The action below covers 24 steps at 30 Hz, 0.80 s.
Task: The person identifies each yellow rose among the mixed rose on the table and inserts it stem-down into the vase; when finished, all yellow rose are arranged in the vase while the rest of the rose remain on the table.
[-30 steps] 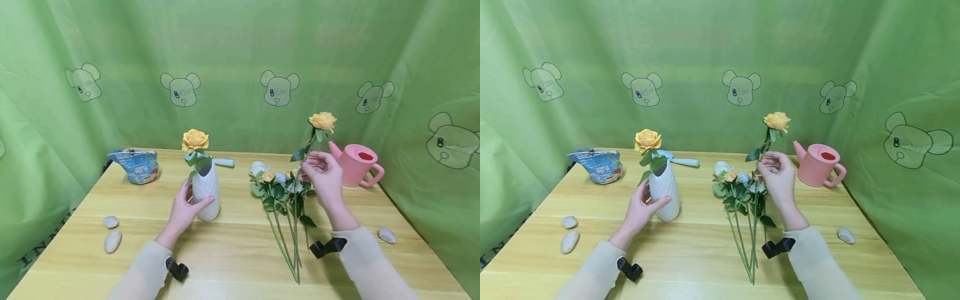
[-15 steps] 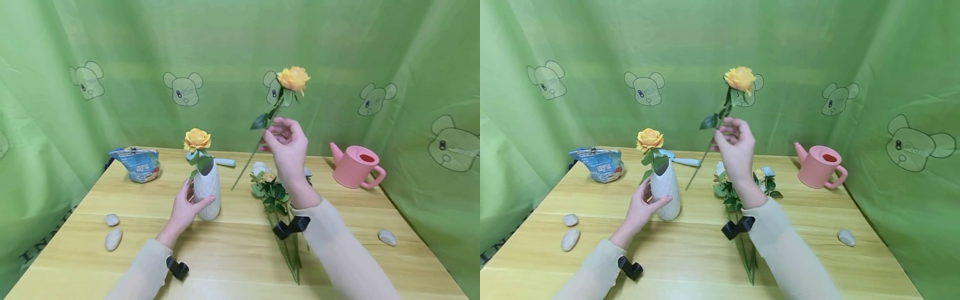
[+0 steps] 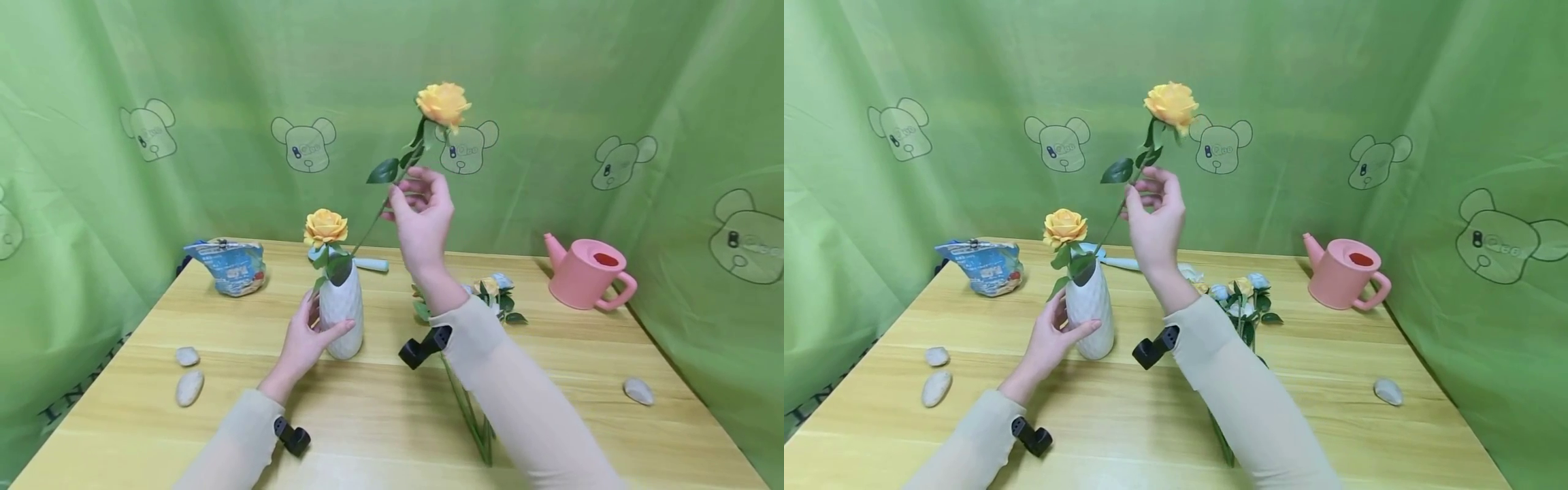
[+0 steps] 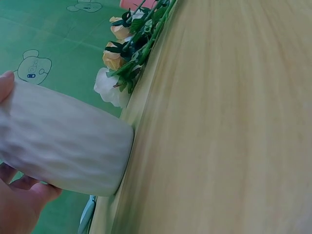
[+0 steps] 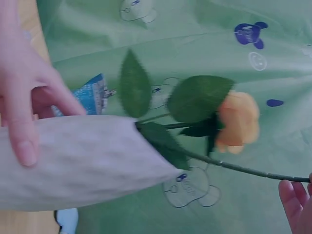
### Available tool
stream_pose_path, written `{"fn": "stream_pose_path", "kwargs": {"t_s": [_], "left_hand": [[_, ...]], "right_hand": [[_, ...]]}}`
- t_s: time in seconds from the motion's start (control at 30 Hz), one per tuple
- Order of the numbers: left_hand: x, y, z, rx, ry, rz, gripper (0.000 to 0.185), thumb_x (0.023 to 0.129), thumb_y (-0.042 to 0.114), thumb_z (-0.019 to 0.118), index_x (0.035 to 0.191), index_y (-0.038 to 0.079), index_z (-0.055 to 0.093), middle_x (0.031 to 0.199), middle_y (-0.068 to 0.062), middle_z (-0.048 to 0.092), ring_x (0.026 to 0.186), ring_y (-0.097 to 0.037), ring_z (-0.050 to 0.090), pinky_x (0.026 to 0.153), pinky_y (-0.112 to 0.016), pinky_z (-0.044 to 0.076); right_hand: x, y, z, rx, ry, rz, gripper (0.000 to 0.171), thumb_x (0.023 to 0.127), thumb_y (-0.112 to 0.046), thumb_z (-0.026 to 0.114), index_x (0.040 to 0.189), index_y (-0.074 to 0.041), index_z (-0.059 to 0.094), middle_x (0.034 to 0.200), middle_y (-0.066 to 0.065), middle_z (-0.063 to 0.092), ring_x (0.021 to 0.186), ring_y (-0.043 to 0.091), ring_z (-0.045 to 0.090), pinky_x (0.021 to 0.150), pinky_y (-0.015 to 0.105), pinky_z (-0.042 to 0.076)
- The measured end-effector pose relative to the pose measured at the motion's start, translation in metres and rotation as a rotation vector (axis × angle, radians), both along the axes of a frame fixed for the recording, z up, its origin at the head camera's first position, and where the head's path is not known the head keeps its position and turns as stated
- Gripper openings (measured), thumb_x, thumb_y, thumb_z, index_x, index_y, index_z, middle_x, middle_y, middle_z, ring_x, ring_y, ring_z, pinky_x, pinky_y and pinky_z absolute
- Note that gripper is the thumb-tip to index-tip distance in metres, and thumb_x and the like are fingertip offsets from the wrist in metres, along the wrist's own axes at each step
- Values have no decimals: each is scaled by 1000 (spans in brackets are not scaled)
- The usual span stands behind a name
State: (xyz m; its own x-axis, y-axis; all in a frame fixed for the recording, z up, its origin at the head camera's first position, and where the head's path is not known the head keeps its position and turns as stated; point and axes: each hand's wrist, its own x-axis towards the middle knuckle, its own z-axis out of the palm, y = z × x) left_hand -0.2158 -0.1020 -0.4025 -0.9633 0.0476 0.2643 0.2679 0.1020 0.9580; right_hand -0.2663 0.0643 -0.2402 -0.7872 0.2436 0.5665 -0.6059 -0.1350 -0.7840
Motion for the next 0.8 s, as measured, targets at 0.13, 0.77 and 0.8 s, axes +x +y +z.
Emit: {"fn": "stream_pose_path", "kwargs": {"t_s": [0.13,0.77,0.8], "left_hand": [[0,0,0,1,6,10,76,77,15,77,140,11,35,135,-15,45,122,-28,44,102,-41,37],[0,1,-1,16,7,11,77,77,14,77,141,11,35,134,-16,46,121,-28,44,101,-42,38],[0,2,-1,21,7,8,77,77,13,77,141,10,34,135,-16,45,122,-28,44,102,-42,37]], "right_hand": [[-3,-11,-14,101,-23,18,29,83,10,59,111,4,52,93,14,54,73,17,55,62,38,57],[12,-23,-75,295,-83,36,19,82,3,64,101,4,62,90,17,64,80,22,60,70,31,56],[14,-20,-77,316,-89,31,17,82,2,65,99,3,64,90,16,66,81,22,61,72,29,55]]}}
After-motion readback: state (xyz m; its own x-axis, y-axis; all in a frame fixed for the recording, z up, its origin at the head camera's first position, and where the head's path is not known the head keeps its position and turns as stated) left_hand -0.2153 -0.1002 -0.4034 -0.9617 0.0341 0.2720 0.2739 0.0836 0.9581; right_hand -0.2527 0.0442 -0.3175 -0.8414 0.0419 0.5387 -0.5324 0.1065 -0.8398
